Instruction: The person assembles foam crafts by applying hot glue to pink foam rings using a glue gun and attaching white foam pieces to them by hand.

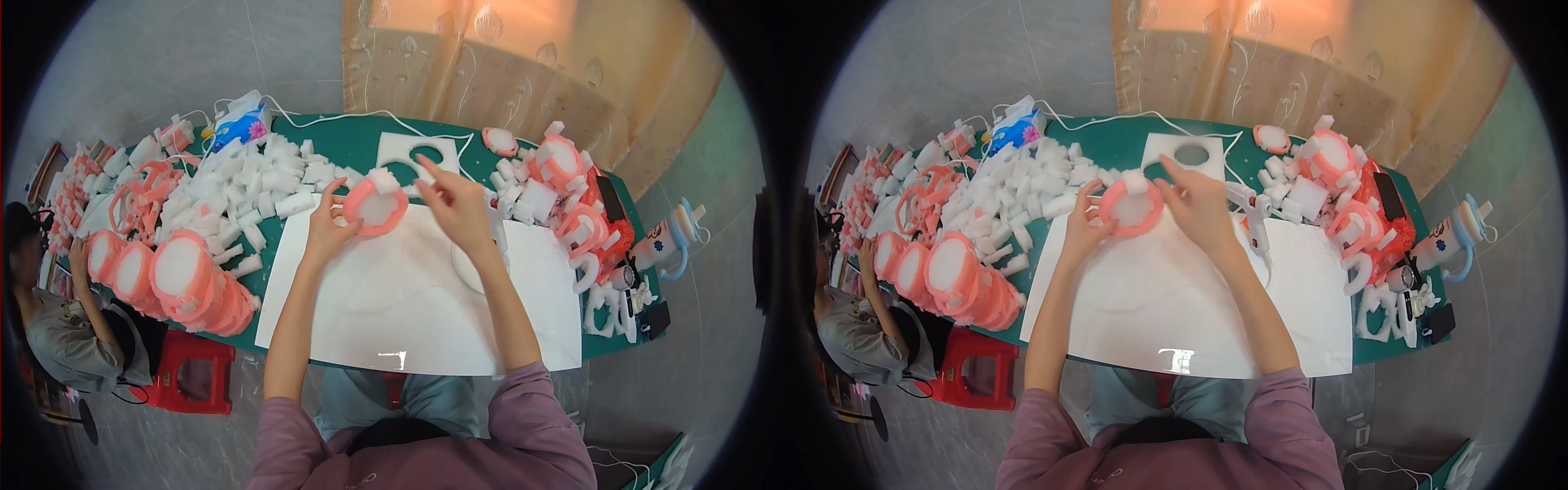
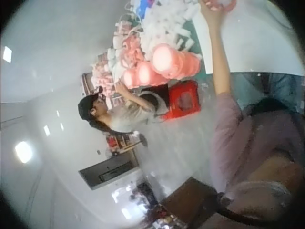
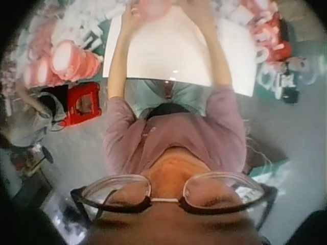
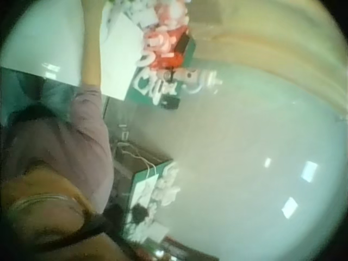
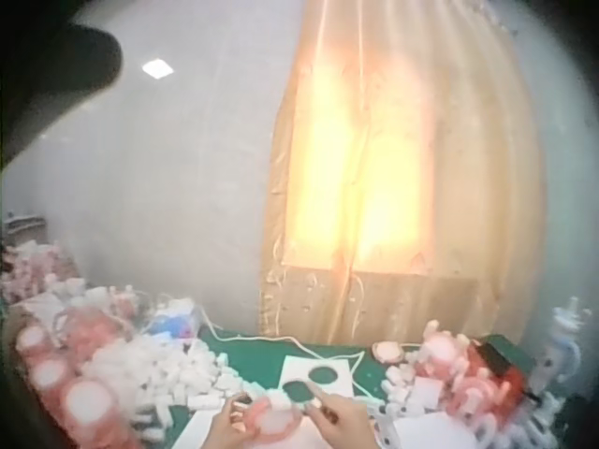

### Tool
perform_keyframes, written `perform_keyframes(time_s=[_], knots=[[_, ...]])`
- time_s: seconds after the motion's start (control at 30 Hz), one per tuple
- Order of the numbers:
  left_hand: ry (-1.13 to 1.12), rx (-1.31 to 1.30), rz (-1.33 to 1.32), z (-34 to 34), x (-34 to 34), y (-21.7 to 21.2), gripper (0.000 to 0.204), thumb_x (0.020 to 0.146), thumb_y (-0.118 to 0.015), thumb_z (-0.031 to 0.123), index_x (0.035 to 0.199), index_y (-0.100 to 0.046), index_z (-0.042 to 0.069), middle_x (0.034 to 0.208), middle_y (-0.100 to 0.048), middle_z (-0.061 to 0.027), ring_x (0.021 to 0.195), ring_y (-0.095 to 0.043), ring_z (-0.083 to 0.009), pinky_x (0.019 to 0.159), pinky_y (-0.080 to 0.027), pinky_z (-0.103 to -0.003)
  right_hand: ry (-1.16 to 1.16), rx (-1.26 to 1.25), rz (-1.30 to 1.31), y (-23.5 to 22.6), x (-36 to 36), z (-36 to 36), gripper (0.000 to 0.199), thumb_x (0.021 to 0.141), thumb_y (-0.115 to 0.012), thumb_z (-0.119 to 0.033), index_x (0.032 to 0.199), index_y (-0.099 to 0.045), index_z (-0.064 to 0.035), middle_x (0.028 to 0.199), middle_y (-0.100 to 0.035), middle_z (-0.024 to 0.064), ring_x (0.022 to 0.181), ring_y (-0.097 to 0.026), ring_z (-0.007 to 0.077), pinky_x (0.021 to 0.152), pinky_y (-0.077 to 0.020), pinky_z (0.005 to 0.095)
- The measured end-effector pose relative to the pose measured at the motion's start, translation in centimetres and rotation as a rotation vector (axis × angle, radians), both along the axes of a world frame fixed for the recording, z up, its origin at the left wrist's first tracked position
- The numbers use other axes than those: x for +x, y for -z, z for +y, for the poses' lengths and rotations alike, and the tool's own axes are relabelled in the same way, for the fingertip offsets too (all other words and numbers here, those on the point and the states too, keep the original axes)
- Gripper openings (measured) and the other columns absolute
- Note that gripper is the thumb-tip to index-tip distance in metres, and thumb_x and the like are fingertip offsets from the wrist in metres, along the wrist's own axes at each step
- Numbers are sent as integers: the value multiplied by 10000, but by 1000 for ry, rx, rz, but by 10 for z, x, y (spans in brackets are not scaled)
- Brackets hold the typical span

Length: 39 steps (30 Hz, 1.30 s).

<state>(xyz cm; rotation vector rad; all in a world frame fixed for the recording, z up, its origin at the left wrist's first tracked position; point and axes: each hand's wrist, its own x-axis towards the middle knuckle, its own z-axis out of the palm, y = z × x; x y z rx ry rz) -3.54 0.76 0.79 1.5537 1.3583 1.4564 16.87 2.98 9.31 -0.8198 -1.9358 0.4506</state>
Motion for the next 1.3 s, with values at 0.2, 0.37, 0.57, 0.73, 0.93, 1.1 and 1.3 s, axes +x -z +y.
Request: perform_keyframes(time_s=[0.2, 0.37, 0.57, 0.73, 0.93, 1.1, 1.3], knots=[[8, 93, -352, 8, -12, 13, 675, 668, -654, 13, 1259, -335, 69, 924, -579, -88, 761, -563, -115, 712, -447, -238, 157, -10, 83, 11, 57, -39, 177, 763, -606, -102, 632, -601, 18, 478, -479, 71, 396, -397, 118, 400, -286, 261], [-124, 274, -159, 4, -4, 3, 626, 661, -658, 10, 1224, -388, 62, 930, -580, -92, 813, -554, -122, 766, -428, -256, 340, -196, -3, 70, 104, -46, 244, 757, -615, -117, 564, -549, 16, 469, -478, 57, 383, -399, 123, 398, -302, 264], [-191, 420, 126, -3, -4, -2, 401, 626, -682, 12, 1009, -566, 23, 960, -581, -83, 830, -570, -179, 786, -426, -268, 588, -112, 56, 109, 114, -1, 231, 725, -655, -191, 803, -562, 6, 680, -572, 98, 586, -518, 151, 523, -394, 272], [11, 328, 309, -10, 6, -6, 336, 627, -675, 13, 955, -620, 66, 985, -576, -76, 903, -546, -234, 812, -430, -308, 541, -445, 133, 109, 108, 20, 421, 695, -676, -255, 1007, -527, -14, 826, -600, 151, 735, -565, 204, 631, -435, 298], [184, 261, 445, -12, 9, -8, 584, 637, -620, -28, 1190, -465, 77, 1123, -435, -101, 925, -531, -236, 807, -431, -295, 422, -520, -40, 112, 118, 25, 335, 729, -629, -232, 983, -591, -17, 805, -638, 143, 647, -577, 193, 630, -448, 310], [79, 248, 62, -6, 2, 1, 694, 638, -658, -20, 1262, -370, 77, 1043, -467, -84, 851, -553, -171, 771, -448, -294, 356, -502, 291, 107, 119, 21, 249, 774, -617, -189, 965, -613, -29, 664, -592, 50, 584, -536, 92, 511, -423, 231], [24, 241, 47, -5, 7, -3, 562, 642, -696, 27, 1163, -486, 42, 899, -589, -81, 839, -573, -138, 758, -452, -254, 172, -542, 459, 65, 106, -14, 257, 788, -610, -161, 1014, -585, -42, 720, -549, -13, 533, -464, 43, 457, -384, 194]])
